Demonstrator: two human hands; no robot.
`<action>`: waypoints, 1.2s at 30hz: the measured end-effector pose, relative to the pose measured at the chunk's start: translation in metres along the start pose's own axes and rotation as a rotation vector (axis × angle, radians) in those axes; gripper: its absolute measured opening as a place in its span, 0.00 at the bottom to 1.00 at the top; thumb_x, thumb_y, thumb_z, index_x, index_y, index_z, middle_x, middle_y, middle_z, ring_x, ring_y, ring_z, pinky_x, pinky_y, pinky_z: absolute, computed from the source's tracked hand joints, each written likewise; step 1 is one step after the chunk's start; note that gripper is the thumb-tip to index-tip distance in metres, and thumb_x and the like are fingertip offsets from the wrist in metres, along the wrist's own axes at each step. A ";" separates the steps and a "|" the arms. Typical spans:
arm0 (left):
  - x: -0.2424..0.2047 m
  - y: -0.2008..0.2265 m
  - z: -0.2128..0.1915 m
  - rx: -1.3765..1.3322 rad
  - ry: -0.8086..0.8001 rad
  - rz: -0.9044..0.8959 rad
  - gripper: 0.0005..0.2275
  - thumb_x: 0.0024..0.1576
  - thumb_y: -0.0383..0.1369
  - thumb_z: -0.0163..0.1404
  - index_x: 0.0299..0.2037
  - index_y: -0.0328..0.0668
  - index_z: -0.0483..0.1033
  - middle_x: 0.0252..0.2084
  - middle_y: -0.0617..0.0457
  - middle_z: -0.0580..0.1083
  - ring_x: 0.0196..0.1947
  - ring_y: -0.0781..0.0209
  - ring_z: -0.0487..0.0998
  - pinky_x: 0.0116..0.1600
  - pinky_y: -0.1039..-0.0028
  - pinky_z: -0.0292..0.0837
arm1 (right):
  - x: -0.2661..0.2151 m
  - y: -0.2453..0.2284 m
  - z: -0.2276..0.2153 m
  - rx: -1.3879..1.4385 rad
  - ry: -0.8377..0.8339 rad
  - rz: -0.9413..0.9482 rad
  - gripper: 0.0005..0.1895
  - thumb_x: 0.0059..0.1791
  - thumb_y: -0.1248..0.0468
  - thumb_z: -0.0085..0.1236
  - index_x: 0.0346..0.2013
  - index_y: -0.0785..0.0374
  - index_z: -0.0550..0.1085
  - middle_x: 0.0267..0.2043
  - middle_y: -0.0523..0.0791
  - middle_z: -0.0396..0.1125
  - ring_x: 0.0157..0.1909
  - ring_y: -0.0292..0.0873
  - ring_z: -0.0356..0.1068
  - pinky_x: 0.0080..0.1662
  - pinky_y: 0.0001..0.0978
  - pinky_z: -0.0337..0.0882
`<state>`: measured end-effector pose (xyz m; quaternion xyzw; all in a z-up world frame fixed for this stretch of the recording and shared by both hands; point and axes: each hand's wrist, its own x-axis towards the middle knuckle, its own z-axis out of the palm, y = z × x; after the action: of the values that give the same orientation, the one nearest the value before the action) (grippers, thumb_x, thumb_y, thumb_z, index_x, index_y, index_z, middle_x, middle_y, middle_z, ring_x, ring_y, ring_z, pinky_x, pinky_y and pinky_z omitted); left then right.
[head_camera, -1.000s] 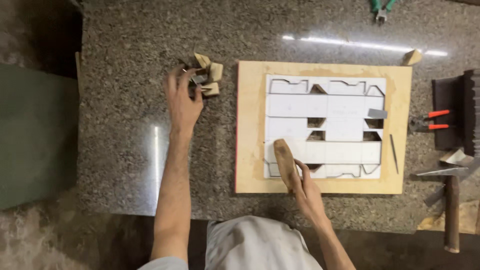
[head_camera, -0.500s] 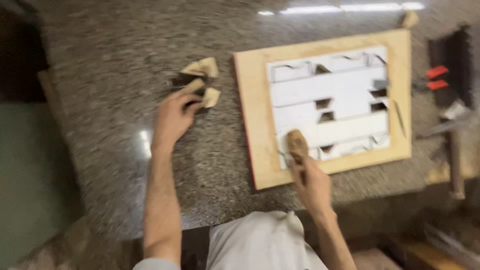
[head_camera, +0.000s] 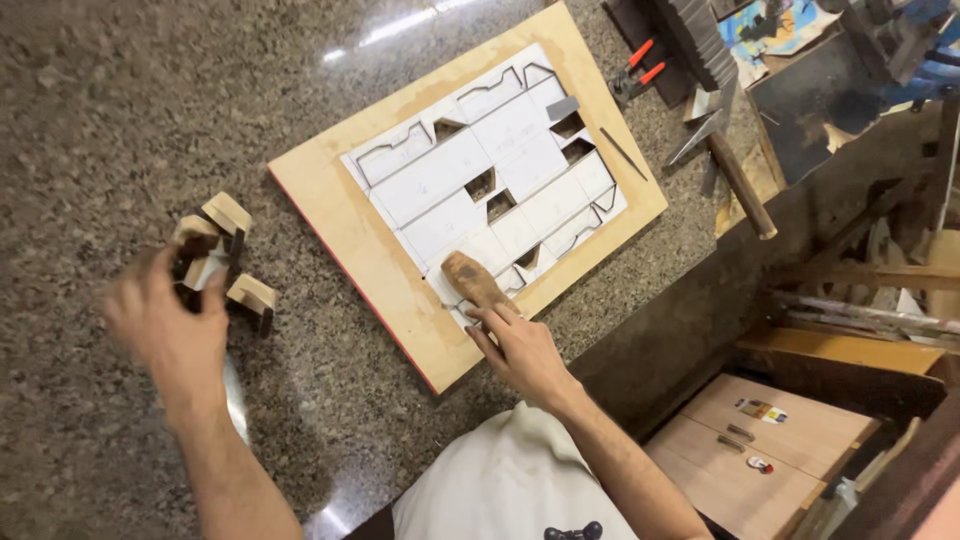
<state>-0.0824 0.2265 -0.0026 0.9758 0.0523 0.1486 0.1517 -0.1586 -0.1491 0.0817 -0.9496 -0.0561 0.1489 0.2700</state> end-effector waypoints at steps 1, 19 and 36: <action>0.001 -0.004 0.008 -0.031 -0.049 -0.028 0.22 0.57 0.37 0.65 0.60 0.37 0.79 0.58 0.38 0.76 0.59 0.39 0.70 0.61 0.50 0.66 | -0.003 0.001 0.001 0.009 0.003 -0.008 0.13 0.55 0.57 0.52 0.52 0.58 0.75 0.39 0.49 0.69 0.37 0.54 0.72 0.39 0.47 0.71; -0.032 0.070 -0.036 -0.969 -0.136 -0.347 0.19 0.59 0.15 0.55 0.60 0.35 0.75 0.56 0.46 0.77 0.57 0.55 0.79 0.59 0.69 0.80 | -0.013 0.022 -0.009 0.309 0.120 -0.048 0.13 0.55 0.60 0.57 0.54 0.59 0.75 0.45 0.47 0.73 0.41 0.46 0.76 0.44 0.36 0.76; -0.078 0.204 -0.017 -1.769 -0.854 -0.456 0.25 0.59 0.30 0.57 0.65 0.26 0.67 0.54 0.45 0.76 0.53 0.59 0.77 0.58 0.70 0.74 | -0.017 0.015 -0.023 0.388 0.383 -0.249 0.09 0.46 0.71 0.67 0.40 0.67 0.78 0.45 0.48 0.72 0.49 0.47 0.71 0.48 0.35 0.73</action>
<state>-0.1505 0.0263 0.0551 0.4508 0.0499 -0.2606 0.8523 -0.1674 -0.1763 0.0970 -0.8769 -0.0907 -0.0595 0.4683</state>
